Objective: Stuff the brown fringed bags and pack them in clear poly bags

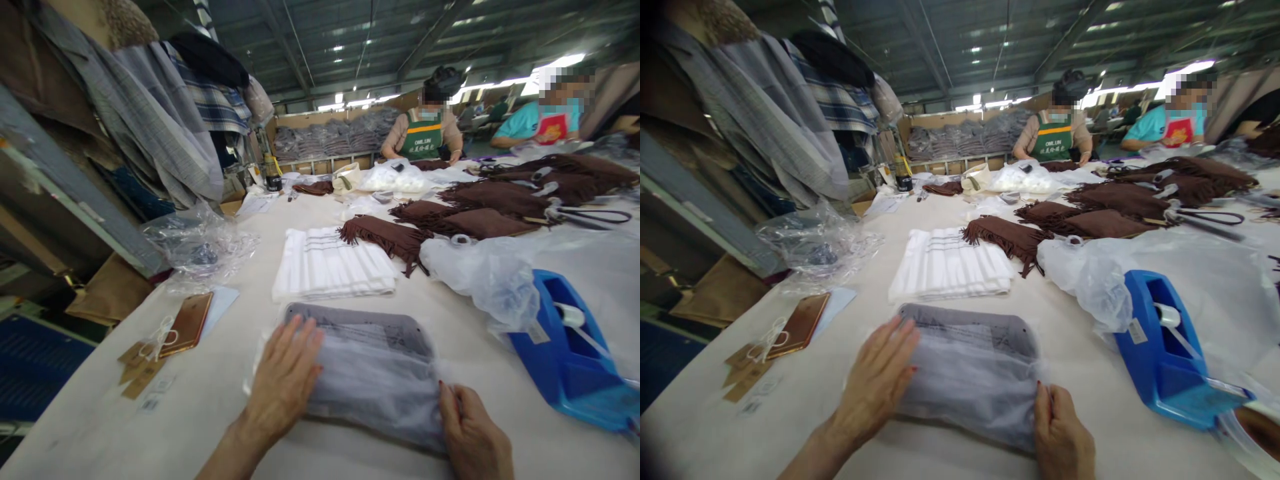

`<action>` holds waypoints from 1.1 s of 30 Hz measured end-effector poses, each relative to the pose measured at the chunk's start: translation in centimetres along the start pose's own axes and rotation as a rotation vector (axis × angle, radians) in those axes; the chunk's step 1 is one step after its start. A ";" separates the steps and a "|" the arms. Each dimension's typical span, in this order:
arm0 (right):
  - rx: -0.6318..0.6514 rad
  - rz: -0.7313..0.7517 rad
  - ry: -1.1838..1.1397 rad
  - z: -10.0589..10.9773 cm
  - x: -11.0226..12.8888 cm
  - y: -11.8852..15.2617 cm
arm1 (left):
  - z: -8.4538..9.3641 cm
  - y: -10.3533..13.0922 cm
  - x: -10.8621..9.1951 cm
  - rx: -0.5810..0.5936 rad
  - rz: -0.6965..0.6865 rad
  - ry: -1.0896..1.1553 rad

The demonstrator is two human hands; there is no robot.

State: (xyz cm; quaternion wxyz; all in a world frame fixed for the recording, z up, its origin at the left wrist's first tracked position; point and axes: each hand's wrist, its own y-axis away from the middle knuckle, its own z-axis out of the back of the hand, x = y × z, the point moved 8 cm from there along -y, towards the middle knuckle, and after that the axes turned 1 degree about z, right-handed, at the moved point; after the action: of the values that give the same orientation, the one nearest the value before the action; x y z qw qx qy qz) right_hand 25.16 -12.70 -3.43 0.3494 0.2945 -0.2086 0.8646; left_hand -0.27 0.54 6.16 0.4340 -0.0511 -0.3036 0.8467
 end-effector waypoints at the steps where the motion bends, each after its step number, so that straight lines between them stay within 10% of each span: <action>1: 0.005 -0.007 -0.006 0.1 0.1 0.0 | -1.5 -0.6 -1.3 0.131 -0.086 0.041; 6: -0.009 -0.056 0.057 0.8 0.1 0.0 | -7.0 -1.1 -2.0 0.543 -0.032 0.165; 15: -0.169 0.147 0.272 2.5 0.3 0.7 | -8.5 0.0 -0.8 0.521 -0.004 0.207; 24: -0.531 0.031 -0.005 19.5 -4.2 -6.0 | -9.3 0.0 -0.6 0.571 0.015 0.224; 33: -0.198 -0.081 -0.246 16.1 -6.7 -11.8 | -9.5 0.0 -0.7 0.653 0.038 0.210</action>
State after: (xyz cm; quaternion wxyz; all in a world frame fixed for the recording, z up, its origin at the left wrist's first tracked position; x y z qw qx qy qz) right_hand 43.51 -17.16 5.89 0.3831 0.3705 -0.3223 0.7824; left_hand 3.47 4.48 -1.64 0.4405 -0.0021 0.0306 0.8972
